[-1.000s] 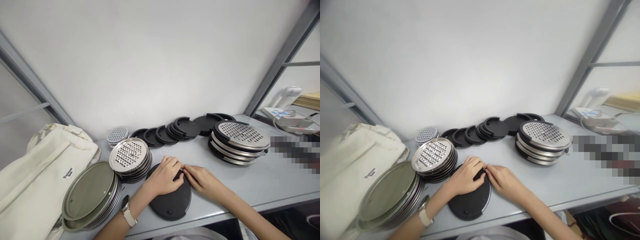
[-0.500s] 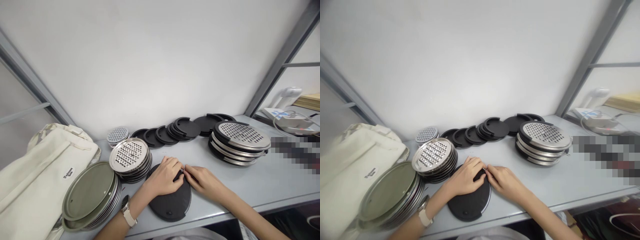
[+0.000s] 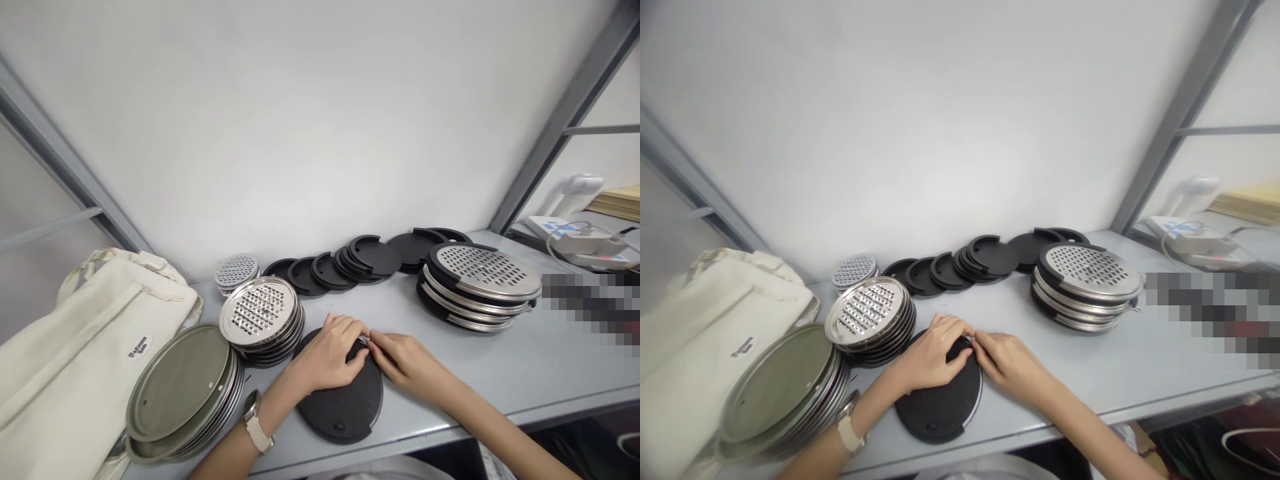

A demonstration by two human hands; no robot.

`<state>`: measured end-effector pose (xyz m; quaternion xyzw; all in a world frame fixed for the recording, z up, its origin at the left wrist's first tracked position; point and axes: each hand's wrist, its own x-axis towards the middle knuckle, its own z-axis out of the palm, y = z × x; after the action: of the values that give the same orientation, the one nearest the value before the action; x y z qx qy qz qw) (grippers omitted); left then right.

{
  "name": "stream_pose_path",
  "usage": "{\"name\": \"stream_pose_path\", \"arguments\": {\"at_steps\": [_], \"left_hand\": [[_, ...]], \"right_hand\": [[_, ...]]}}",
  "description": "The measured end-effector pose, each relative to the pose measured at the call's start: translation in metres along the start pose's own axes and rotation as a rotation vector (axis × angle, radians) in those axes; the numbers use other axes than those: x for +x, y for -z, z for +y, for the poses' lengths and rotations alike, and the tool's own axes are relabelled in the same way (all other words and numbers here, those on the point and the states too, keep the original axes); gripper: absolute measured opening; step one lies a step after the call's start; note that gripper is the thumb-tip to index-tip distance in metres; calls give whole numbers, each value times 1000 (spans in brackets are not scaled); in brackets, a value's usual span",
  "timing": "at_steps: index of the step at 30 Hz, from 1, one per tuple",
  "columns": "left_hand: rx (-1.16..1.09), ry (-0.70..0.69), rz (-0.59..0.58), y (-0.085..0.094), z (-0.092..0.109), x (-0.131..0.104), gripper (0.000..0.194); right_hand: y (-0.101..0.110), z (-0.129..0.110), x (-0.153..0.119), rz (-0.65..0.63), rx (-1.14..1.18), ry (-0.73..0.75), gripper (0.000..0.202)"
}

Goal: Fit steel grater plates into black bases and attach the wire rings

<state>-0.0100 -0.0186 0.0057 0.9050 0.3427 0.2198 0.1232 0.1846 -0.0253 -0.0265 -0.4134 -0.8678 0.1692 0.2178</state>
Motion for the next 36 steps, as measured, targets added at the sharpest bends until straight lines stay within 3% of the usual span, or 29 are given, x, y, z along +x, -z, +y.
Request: {"name": "stream_pose_path", "arguments": {"at_steps": [17,32,36], "left_hand": [[-58,17,26,-2,-4,-1,19],[-68,45,31,-2,-4,0,17],[-113,13,15,-1,-2,1,16]], "right_hand": [[-5,3,1,41,-82,-6,18],[-6,2,0,42,-4,-99,19],[-4,7,1,107,61,-147,22]]}}
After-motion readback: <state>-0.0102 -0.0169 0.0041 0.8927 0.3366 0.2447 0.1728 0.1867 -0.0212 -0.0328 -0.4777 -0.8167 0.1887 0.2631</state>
